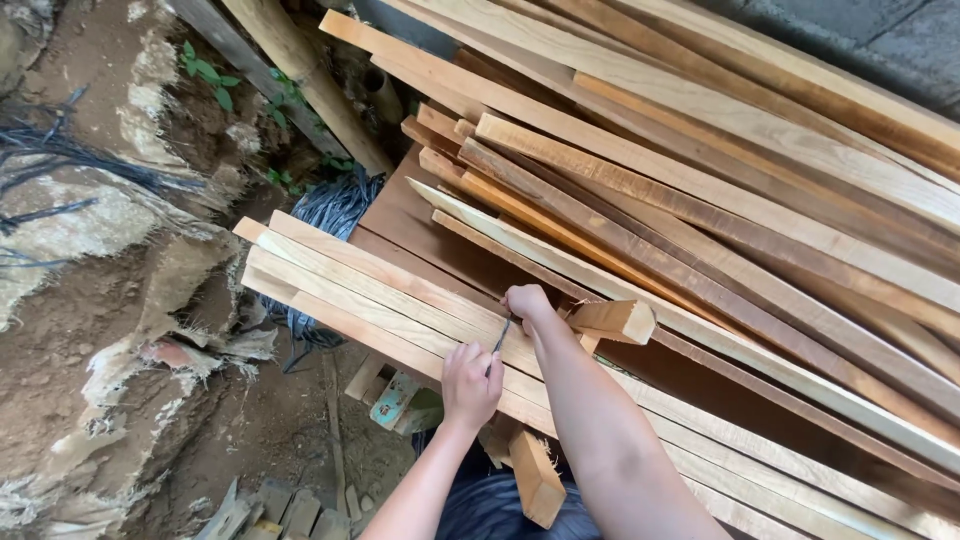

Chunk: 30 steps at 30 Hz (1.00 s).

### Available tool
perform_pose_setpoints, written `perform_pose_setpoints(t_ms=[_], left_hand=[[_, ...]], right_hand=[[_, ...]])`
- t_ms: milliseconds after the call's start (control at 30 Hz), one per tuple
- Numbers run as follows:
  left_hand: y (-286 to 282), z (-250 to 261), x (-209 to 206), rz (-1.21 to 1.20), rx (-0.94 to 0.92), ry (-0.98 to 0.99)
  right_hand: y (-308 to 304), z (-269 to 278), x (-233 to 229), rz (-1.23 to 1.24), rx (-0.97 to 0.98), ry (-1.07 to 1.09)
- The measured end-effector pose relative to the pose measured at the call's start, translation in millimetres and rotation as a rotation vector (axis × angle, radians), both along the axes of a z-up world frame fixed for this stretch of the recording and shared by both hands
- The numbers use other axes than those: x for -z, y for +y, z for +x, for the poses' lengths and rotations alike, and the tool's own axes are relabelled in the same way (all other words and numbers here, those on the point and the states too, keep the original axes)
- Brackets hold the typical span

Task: The person stacks several thin wooden planks on a workbench and then secures them together using a black plastic tie. The camera is extremely shaky throughout the process.

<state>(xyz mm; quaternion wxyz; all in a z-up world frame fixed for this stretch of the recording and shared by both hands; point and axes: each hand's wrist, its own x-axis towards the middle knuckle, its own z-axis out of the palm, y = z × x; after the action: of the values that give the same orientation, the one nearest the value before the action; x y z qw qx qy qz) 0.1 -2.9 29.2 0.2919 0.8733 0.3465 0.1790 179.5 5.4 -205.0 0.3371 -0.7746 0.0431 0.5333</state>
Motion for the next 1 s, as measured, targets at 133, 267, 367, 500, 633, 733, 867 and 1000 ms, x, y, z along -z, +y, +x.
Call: perform_pose_setpoints(t_ms=[133, 267, 367, 500, 633, 733, 867, 1000], left_hand=[[-6, -4, -10, -0.075, -0.006, 0.074], [5, -4, 1, -0.235, -0.026, 0.213], [22, -2, -22, -0.504, -0.064, 0.383], [61, 9, -60, -0.679, -0.169, 0.460], [92, 29, -34, -0.635, -0.198, 0.313], [118, 55, 13, -0.627, -0.203, 0.238], [124, 99, 60, -0.597, -0.183, 0.163], [106, 131, 42, -0.622, -0.179, 0.226]], right_hand=[[-12, -6, -6, 0.024, -0.006, 0.049], [-11, 2, -66, 0.207, 0.156, 0.155], [-18, 5, -111, 0.358, 0.326, 0.369], [-20, 9, -128, 0.498, 0.243, 0.428], [-23, 7, -125, 0.533, 0.142, 0.347], [-24, 6, -124, 0.564, 0.077, 0.304], [-36, 6, -128, 0.519, 0.012, 0.302], [-51, 4, -118, 0.648, -0.262, 0.116]])
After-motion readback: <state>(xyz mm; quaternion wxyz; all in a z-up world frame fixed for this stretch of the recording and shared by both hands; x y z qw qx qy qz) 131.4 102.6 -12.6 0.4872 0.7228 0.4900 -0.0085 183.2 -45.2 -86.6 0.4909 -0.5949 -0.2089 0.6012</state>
